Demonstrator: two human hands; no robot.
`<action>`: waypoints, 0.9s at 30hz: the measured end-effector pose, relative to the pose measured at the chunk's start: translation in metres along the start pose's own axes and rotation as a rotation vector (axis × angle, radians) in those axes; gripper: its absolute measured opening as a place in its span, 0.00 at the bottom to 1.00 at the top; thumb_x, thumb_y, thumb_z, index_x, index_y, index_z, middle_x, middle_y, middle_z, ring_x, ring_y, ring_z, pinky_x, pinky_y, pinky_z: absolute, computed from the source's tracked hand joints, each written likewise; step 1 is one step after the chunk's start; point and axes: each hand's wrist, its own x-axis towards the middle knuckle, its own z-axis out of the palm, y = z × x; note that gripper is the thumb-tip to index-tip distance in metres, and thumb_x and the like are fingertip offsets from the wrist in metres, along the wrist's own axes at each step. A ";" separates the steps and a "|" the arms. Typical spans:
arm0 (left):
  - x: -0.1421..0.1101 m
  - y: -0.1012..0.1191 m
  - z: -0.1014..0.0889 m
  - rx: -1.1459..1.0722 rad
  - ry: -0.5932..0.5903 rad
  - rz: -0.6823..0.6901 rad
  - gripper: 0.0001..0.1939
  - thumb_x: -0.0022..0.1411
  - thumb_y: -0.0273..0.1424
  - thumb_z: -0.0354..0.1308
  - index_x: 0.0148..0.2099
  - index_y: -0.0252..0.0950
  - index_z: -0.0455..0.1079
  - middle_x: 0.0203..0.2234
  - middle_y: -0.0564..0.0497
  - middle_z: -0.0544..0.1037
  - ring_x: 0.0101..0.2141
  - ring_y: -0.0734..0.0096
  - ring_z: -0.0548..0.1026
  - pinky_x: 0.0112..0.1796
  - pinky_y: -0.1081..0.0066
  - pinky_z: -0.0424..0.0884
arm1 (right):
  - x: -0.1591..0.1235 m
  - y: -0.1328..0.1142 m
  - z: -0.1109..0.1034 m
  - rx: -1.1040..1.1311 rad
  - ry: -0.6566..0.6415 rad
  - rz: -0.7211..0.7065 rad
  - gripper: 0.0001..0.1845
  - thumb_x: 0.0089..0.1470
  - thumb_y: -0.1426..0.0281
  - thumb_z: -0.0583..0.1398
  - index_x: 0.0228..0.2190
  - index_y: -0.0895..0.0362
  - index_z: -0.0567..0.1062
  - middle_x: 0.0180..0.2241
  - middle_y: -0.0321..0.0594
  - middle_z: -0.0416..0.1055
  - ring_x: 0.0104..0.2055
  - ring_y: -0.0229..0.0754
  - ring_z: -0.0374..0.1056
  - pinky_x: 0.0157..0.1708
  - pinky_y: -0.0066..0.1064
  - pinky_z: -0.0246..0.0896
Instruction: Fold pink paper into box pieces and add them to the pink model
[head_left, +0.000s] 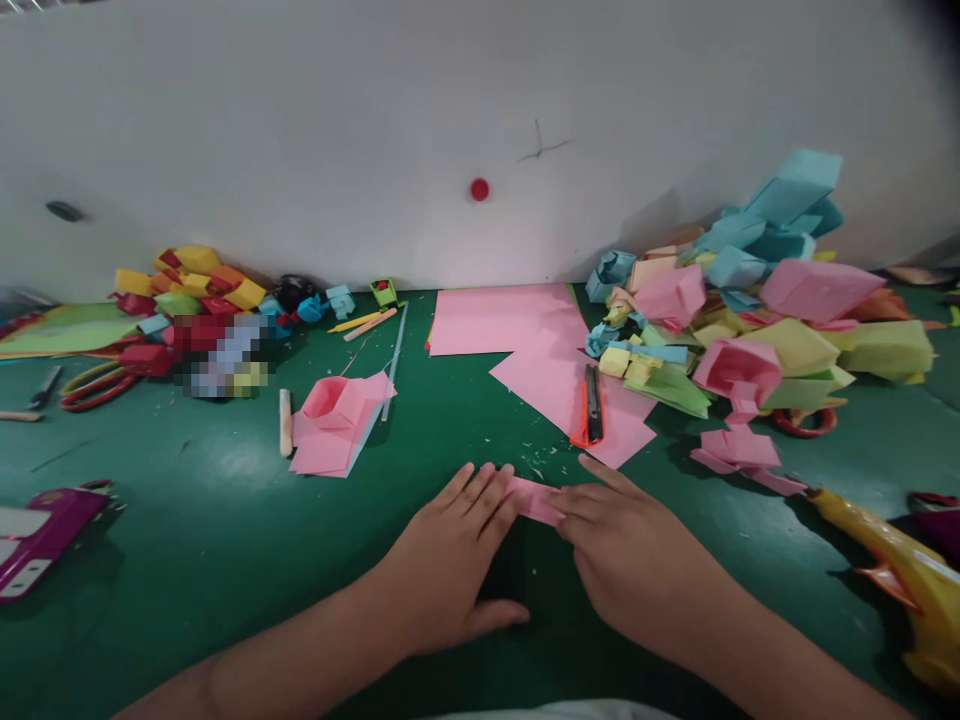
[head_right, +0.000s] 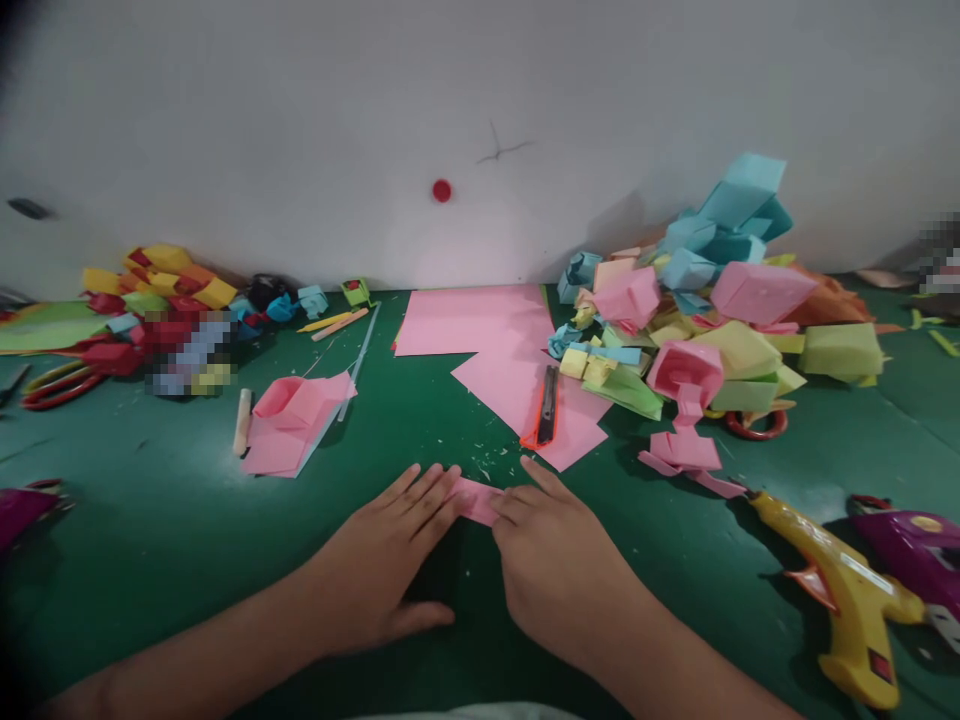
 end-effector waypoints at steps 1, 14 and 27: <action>-0.001 0.002 0.001 -0.004 -0.001 -0.004 0.47 0.64 0.59 0.52 0.72 0.30 0.53 0.71 0.33 0.51 0.70 0.44 0.49 0.68 0.46 0.45 | 0.000 -0.001 0.001 -0.001 0.000 0.002 0.17 0.51 0.81 0.54 0.35 0.60 0.82 0.38 0.47 0.81 0.45 0.49 0.76 0.66 0.51 0.53; 0.002 -0.001 -0.011 0.006 -0.110 -0.006 0.45 0.64 0.53 0.58 0.73 0.33 0.49 0.72 0.35 0.47 0.71 0.46 0.48 0.68 0.45 0.43 | -0.001 0.003 -0.007 0.083 -0.122 0.077 0.18 0.53 0.82 0.51 0.36 0.57 0.79 0.42 0.44 0.81 0.47 0.49 0.76 0.58 0.50 0.63; 0.000 -0.004 -0.008 -0.035 -0.092 -0.008 0.46 0.65 0.51 0.58 0.74 0.38 0.43 0.73 0.39 0.45 0.71 0.47 0.46 0.67 0.45 0.45 | 0.001 0.007 -0.010 0.132 -0.095 0.113 0.19 0.52 0.81 0.52 0.37 0.55 0.79 0.39 0.39 0.81 0.43 0.47 0.77 0.53 0.45 0.65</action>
